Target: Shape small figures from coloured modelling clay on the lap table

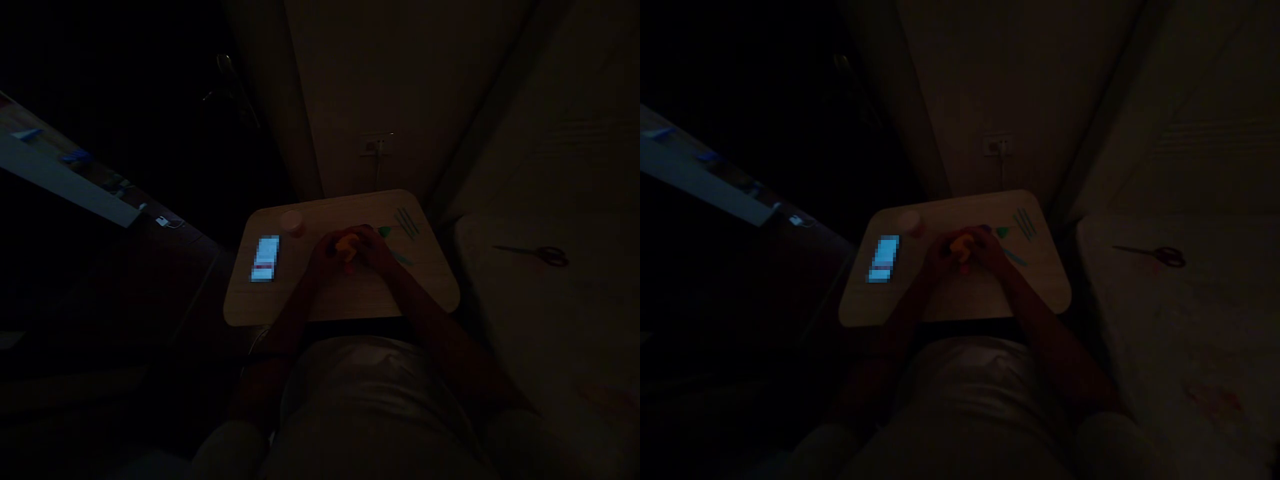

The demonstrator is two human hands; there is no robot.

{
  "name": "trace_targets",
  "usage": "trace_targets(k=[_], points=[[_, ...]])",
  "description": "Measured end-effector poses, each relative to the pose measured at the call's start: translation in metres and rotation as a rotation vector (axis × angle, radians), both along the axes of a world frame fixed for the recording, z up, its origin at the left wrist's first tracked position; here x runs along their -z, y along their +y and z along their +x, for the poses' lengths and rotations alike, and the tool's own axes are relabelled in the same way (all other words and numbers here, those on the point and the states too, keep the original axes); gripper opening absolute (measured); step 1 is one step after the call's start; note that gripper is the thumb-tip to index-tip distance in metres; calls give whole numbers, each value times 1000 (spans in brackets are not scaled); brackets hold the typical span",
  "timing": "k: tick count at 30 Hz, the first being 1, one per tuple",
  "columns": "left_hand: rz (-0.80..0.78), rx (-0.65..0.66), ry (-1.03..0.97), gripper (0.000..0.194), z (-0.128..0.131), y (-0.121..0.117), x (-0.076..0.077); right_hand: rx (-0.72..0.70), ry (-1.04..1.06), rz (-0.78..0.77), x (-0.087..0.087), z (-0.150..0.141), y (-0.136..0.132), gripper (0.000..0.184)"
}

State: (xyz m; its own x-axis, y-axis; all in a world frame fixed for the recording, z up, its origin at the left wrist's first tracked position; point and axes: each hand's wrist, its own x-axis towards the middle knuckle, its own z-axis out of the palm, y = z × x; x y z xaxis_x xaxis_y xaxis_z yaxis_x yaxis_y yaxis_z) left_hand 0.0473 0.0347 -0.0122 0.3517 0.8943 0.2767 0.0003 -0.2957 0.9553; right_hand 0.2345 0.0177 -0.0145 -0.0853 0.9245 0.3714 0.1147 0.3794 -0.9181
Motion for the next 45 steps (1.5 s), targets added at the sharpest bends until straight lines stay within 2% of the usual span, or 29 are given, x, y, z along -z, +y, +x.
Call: trace_targets(k=[3, 9, 15, 20, 27, 36, 41, 45], points=[[-19, -43, -22, 51, -1, 0, -2, -26, -17, -30, 0, -1, -1, 47], [-1, -111, -59, 43, -3, -2, -10, -48, -130, -58, -5, -2, -6, 65], [-30, -64, -63, 43, -5, -2, -10, 2, -129, -91, 0, -2, -5, 56], [-42, -60, -75, 43, -3, -1, -11, 44, -229, -99, -2, -1, -5, 45], [-67, -55, -26, 44, -1, -10, -23, 15, -271, -123, -9, -4, -11, 49], [-36, 11, 76, 44, -2, -8, -11, -43, -182, -108, -6, -6, -11, 46], [-85, 56, 150, 51, 0, -16, -23, -66, -82, -181, -9, -5, -13, 51], [-127, 65, 160, 55, -1, -20, -30, -33, -90, -177, -8, -8, -12, 53]])
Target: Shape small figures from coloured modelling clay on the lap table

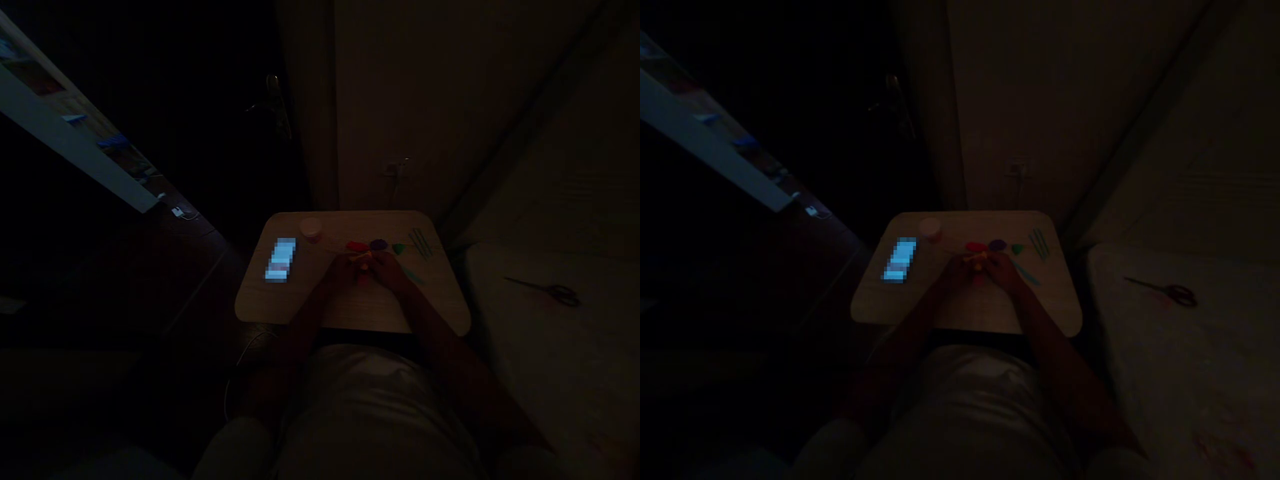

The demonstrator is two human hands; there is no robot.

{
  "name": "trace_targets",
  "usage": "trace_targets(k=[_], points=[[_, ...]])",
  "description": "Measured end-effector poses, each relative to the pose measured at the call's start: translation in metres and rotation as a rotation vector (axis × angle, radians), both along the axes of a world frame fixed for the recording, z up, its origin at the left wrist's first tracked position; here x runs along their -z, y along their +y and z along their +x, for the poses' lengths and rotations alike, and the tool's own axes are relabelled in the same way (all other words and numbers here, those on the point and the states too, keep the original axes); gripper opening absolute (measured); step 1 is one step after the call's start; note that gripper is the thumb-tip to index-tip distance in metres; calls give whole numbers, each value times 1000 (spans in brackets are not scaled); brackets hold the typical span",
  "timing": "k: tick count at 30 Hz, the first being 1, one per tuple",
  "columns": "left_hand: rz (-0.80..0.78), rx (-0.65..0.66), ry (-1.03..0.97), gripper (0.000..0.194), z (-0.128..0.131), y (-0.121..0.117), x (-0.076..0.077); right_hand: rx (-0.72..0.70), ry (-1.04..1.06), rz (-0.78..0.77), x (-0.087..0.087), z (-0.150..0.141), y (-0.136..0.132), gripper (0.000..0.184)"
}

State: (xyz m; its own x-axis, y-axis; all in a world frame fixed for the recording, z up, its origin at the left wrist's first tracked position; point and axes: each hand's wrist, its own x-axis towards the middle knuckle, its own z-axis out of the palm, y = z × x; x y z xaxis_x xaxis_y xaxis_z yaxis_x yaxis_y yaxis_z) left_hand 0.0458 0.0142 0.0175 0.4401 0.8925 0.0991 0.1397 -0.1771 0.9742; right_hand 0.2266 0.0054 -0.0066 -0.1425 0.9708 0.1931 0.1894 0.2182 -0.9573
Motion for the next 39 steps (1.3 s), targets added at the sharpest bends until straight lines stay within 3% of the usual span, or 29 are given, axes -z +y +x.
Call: trace_targets(k=[14, 21, 29, 39], points=[[-77, 35, -55, 54, -3, 6, 5, -29, -72, 33, 4, 3, 4, 51], [-91, -73, -9, 53, -3, 10, 11, 5, -130, 122, 1, 3, 4, 48], [-51, -125, 13, 47, -5, 12, 13, -8, -50, 80, 4, 1, 2, 47], [-107, -201, -117, 72, -6, 24, 37, -66, -50, 55, -2, 1, 1, 39]])
